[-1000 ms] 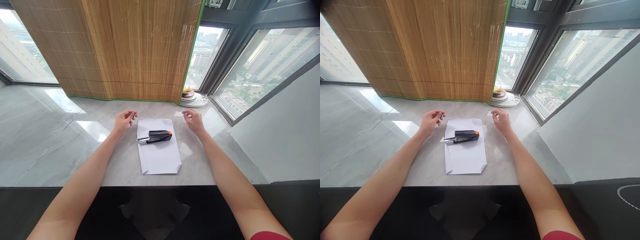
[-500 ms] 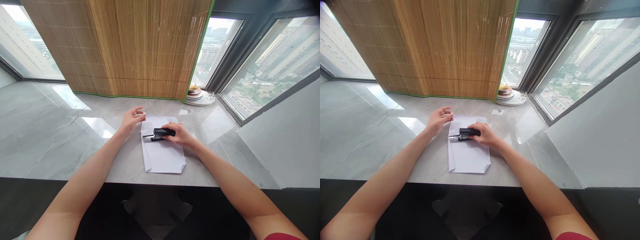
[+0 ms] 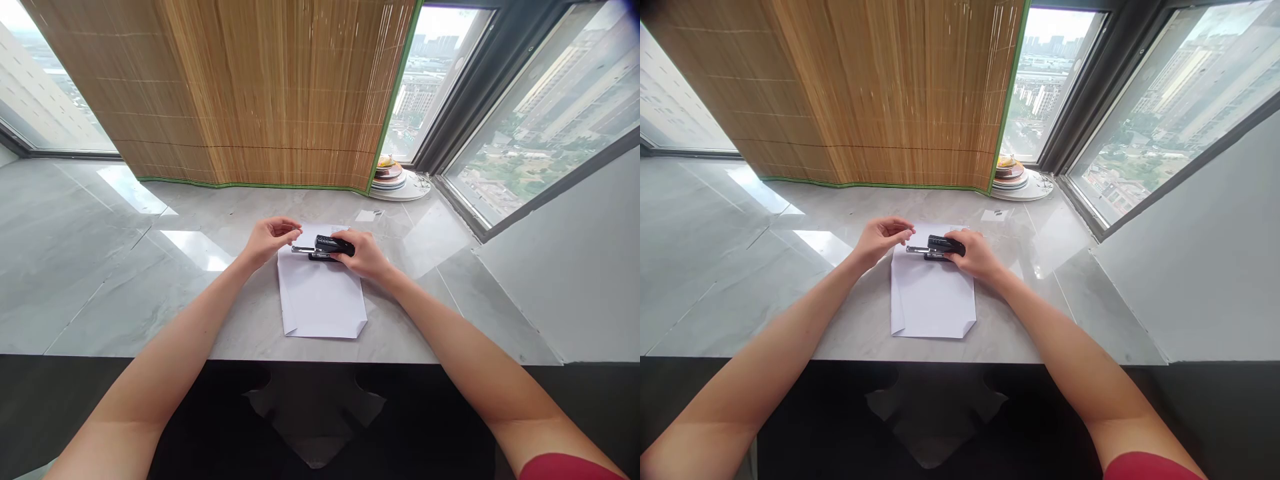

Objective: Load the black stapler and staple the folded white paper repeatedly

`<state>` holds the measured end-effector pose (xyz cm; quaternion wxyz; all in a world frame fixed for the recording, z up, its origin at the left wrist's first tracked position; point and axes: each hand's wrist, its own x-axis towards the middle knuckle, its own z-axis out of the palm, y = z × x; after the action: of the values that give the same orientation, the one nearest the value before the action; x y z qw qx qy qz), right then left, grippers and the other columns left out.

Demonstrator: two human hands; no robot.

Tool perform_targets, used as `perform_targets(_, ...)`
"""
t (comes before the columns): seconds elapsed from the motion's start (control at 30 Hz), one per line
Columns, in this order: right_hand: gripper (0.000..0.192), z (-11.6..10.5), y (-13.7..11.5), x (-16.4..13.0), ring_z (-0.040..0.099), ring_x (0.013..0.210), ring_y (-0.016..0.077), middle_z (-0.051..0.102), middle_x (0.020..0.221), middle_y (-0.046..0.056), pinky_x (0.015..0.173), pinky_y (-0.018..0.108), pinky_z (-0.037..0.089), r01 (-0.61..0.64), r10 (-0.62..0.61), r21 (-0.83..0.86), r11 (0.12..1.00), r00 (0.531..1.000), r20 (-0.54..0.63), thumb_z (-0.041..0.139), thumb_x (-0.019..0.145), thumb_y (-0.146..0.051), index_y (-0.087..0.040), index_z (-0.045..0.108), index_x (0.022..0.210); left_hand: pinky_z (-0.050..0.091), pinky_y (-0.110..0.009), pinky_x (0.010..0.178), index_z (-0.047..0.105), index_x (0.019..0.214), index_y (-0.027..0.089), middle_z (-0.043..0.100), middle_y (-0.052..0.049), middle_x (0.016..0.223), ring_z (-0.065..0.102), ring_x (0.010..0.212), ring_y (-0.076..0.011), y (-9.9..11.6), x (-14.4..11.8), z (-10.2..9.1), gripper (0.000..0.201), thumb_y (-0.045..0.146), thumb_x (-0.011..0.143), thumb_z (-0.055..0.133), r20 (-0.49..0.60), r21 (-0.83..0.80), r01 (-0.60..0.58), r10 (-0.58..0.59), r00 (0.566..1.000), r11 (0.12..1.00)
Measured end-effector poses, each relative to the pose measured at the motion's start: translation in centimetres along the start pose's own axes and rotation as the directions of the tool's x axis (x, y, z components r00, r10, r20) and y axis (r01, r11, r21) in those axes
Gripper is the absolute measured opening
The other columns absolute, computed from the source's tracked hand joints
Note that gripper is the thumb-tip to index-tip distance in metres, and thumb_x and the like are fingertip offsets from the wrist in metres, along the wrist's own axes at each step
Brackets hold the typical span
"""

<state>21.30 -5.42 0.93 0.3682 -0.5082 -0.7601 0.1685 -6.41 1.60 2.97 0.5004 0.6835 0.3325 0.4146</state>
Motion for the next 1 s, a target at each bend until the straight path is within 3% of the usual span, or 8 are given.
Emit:
perform_targets(0.2, 0.031, 0.0, 0.09, -0.01, 0.074, 0.095, 0.0285, 0.082, 0.106, 0.008, 0.094, 0.046, 0.055, 0.009, -0.008, 0.041, 0.999, 1.0, -0.022, 0.082, 0.082, -0.025, -0.023, 0.081, 0.113, 0.067, -0.041, 0.088, 0.079, 0.126, 0.019, 0.084, -0.01, 0.102, 0.078, 0.087, -0.0212, -0.13, -0.21, 0.26, 0.047, 0.041, 0.086, 0.089, 0.025, 0.118, -0.046, 0.044, 0.999, 0.992)
perform_targets(0.33, 0.03, 0.02, 0.07, -0.01, 0.074, 0.094, 0.0273, 0.082, 0.105, 0.007, 0.095, 0.045, 0.055, 0.013, -0.011, 0.058, 0.998, 0.999, -0.036, 0.083, 0.082, -0.023, -0.023, 0.082, 0.111, 0.069, -0.039, 0.09, 0.085, 0.107, 0.021, 0.083, -0.009, 0.109, 0.078, 0.089, -0.0199, -0.43, -0.07, 0.1, 0.032, 0.045, 0.086, 0.088, 0.023, 0.239, -0.16, 0.159, 0.987, 0.958)
perform_targets(0.43, 0.029, -0.02, 0.0, -0.03, 0.074, 0.092, 0.0268, 0.082, 0.104, 0.006, 0.094, 0.044, 0.055, 0.019, -0.017, 0.055, 0.998, 0.999, -0.028, 0.083, 0.082, -0.022, -0.024, 0.082, 0.111, 0.069, -0.038, 0.088, 0.087, 0.104, 0.022, 0.082, -0.008, 0.106, 0.077, 0.085, -0.0189, -0.6, -0.02, 0.03, 0.03, 0.047, 0.086, 0.088, 0.09, 0.263, -0.216, 0.199, 0.976, 0.94)
perform_targets(0.7, 0.029, -0.03, 0.03, -0.02, 0.073, 0.091, 0.0263, 0.081, 0.103, 0.006, 0.091, 0.043, 0.055, 0.036, -0.035, 0.046, 0.998, 0.999, -0.019, 0.082, 0.083, -0.023, -0.024, 0.081, 0.112, 0.061, -0.04, 0.094, 0.086, 0.099, 0.025, 0.085, -0.004, 0.098, 0.079, 0.094, -0.0238, -0.13, -0.15, -0.27, 0.02, 0.037, 0.084, 0.089, 0.172, 0.437, -0.222, 0.162, 0.972, 0.871)
perform_targets(1.0, 0.027, -0.28, -0.27, -0.04, 0.071, 0.085, 0.0241, 0.079, 0.098, 0.005, 0.089, 0.041, 0.055, 0.035, -0.033, 0.074, 0.997, 0.999, -0.038, 0.083, 0.081, -0.022, -0.025, 0.083, 0.109, 0.06, -0.04, 0.091, 0.085, 0.093, 0.023, 0.084, -0.005, 0.094, 0.079, 0.093, -0.0242, -0.17, -0.03, -0.47, 0.021, 0.036, 0.078, 0.092, 0.174, 0.437, -0.163, 0.095, 0.98, 0.885)
